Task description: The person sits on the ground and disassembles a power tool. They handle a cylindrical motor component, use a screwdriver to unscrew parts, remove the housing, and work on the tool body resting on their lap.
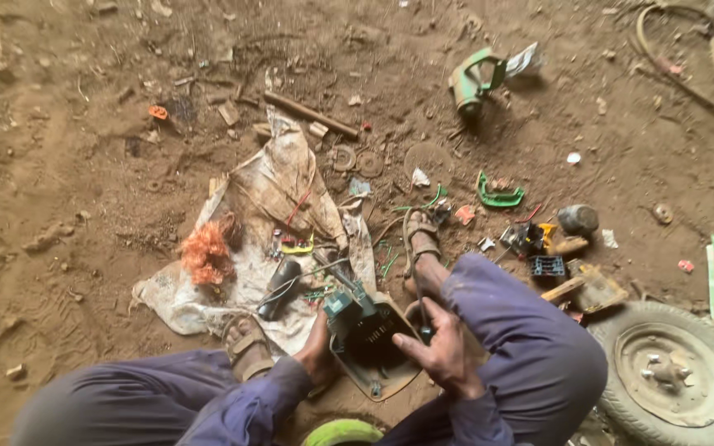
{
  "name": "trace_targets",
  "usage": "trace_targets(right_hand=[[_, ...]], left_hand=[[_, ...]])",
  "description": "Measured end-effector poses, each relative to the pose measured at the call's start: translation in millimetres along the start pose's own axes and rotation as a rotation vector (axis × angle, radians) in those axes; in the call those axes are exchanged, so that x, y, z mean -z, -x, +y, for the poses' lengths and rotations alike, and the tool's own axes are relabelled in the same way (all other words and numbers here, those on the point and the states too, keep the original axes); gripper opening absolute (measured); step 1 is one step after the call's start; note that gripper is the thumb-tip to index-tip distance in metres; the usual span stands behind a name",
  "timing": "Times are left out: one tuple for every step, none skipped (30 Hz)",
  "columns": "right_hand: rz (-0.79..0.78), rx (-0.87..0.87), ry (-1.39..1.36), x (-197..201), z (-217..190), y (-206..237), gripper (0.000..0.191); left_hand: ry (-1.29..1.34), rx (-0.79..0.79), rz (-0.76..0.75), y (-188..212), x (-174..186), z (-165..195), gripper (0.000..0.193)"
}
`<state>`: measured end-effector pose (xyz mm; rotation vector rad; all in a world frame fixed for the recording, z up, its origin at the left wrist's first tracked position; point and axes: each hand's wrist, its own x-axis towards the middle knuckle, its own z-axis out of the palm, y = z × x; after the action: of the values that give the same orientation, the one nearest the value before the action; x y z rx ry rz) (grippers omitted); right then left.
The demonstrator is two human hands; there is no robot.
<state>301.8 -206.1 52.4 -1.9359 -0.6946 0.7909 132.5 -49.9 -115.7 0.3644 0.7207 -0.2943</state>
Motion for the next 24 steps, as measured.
trace_targets(right_hand=[[-0.007,-0.030,0.042,-3,2,1,0.026],[0.006,-0.050,0.038,-6,7,1,0.022],[0.020,-0.071,0.032,-10,12,1,0.018],[0.033,-0.093,0.024,-14,18,0,0.015],[0.063,-0.091,0.000,-18,25,0,0.015],[0.092,-0.089,-0.023,-22,31,-1,0.015],[0.121,-0.085,-0.044,-25,36,-3,0.016],[0.171,-0.118,-0.066,-28,41,-4,0.017],[0.218,-0.150,-0.087,-31,44,-5,0.018],[0.263,-0.183,-0.110,-32,47,-6,0.019],[0.314,-0.228,-0.107,-33,49,-6,0.021],[0.364,-0.274,-0.105,-33,50,-5,0.023],[0.416,-0.319,-0.105,-33,51,-5,0.025],[0.423,-0.297,-0.091,-33,53,-5,0.026],[0.429,-0.277,-0.078,-33,56,-4,0.027],[0.430,-0.256,-0.062,-33,59,-4,0.027],[0.425,-0.284,-0.074,-33,62,-6,0.029],[0.414,-0.311,-0.084,-34,67,-8,0.032],[0.398,-0.335,-0.095,-36,72,-11,0.034],[0.373,-0.356,-0.103,-38,77,-14,0.036],[0.340,-0.375,-0.110,-40,81,-17,0.038],[0.336,-0.319,-0.050,-41,86,-19,0.040],[0.325,-0.262,0.007,-42,90,-21,0.042],[0.317,-0.274,-0.048,-43,92,-23,0.044]], left_hand=[[-0.095,-0.024,0.017,4,-3,3,0.070],[-0.069,0.019,0.139,7,-7,6,0.075],[-0.044,0.067,0.261,8,-12,8,0.082],[-0.019,0.119,0.382,8,-18,11,0.090],[-0.031,0.087,0.410,10,-21,13,0.080],[-0.041,0.055,0.437,12,-24,17,0.070],[-0.049,0.020,0.461,14,-27,21,0.060],[-0.210,-0.143,0.517,17,-28,28,0.053],[-0.368,-0.308,0.571,22,-29,38,0.047],[-0.525,-0.475,0.626,29,-32,47,0.041],[-0.593,-0.596,0.657,40,-36,56,0.034],[-0.661,-0.718,0.688,52,-43,64,0.027],[-0.731,-0.840,0.718,66,-53,70,0.021],[-0.821,-1.037,0.635,78,-70,70,0.014],[-0.908,-1.228,0.544,88,-91,67,0.007],[-0.991,-1.417,0.449,96,-113,61,0.005],[-1.081,-1.513,0.275,101,-136,49,0.005],[-1.163,-1.521,0.098,102,-158,35,0.005],[-1.234,-1.530,-0.100,102,-176,18,0.005],[-1.262,-1.513,-0.222,101,-187,5,0.005],[-1.267,-1.482,-0.291,100,-191,-5,0.005],[-1.269,-1.454,-0.325,102,-181,-7,0.005],[-1.267,-1.423,-0.328,106,-170,-10,0.005],[-1.265,-1.397,-0.322,111,-156,-11,0.005]])
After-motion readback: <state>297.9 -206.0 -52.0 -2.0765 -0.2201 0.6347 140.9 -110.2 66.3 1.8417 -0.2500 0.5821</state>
